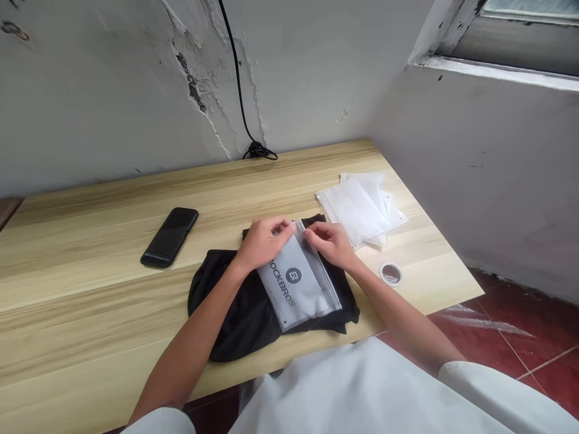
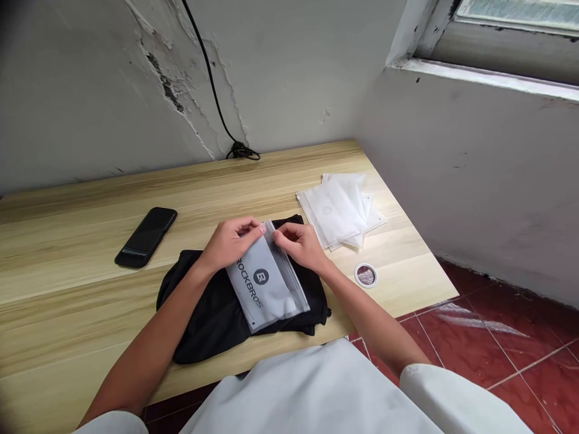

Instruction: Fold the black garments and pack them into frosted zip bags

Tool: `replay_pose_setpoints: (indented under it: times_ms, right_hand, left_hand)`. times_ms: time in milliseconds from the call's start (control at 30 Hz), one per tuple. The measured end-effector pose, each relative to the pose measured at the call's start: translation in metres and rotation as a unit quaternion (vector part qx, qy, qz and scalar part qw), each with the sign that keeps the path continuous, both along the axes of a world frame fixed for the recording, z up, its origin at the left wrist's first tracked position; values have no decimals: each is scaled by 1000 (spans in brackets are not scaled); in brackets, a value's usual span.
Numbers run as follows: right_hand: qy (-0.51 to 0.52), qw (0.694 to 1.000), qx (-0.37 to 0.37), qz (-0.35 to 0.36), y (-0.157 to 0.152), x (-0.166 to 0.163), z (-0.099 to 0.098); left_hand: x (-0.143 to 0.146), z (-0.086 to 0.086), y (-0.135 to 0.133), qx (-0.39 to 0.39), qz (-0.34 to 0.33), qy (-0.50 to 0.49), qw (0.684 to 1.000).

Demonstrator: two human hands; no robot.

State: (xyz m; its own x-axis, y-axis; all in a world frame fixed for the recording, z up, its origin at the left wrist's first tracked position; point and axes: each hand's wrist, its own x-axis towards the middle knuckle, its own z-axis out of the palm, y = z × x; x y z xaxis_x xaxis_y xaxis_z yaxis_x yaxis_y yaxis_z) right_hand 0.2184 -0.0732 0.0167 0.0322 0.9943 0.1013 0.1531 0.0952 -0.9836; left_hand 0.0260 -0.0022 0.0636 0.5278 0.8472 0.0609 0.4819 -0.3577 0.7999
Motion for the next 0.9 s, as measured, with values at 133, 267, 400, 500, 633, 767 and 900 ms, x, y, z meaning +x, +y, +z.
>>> replay_pose_setpoints:
  times_ms: [133, 267, 400, 500, 633, 767, 900]
  right_hand:
    - [-28, 999, 2, 27, -3, -1, 4]
    - [-25, 995, -27, 96, -5, -1, 6]
    - [-12, 992, -49, 117, -7, -2, 7]
    - [-20, 993, -41, 113, -8, -4, 9]
    - [-22, 992, -32, 120, -9, -5, 9]
    - [-18, 992, -36, 123, -10, -6, 8]
    - [-11, 990, -40, 133, -10, -5, 9]
  left_hand:
    - [-20, 2, 19, 78, 144, -41, 986]
    - [-34, 6, 31, 112, 202, -38, 972]
    - [-30, 2, 31, 128, 208, -29, 969]
    - [-29, -2, 32, 110, 224, -47, 967]
    - [-36, -5, 40, 102, 254, -99, 957]
    - [-40, -8, 46, 102, 264, -129, 950]
    - [-39, -16, 49, 119, 262, -114, 951]
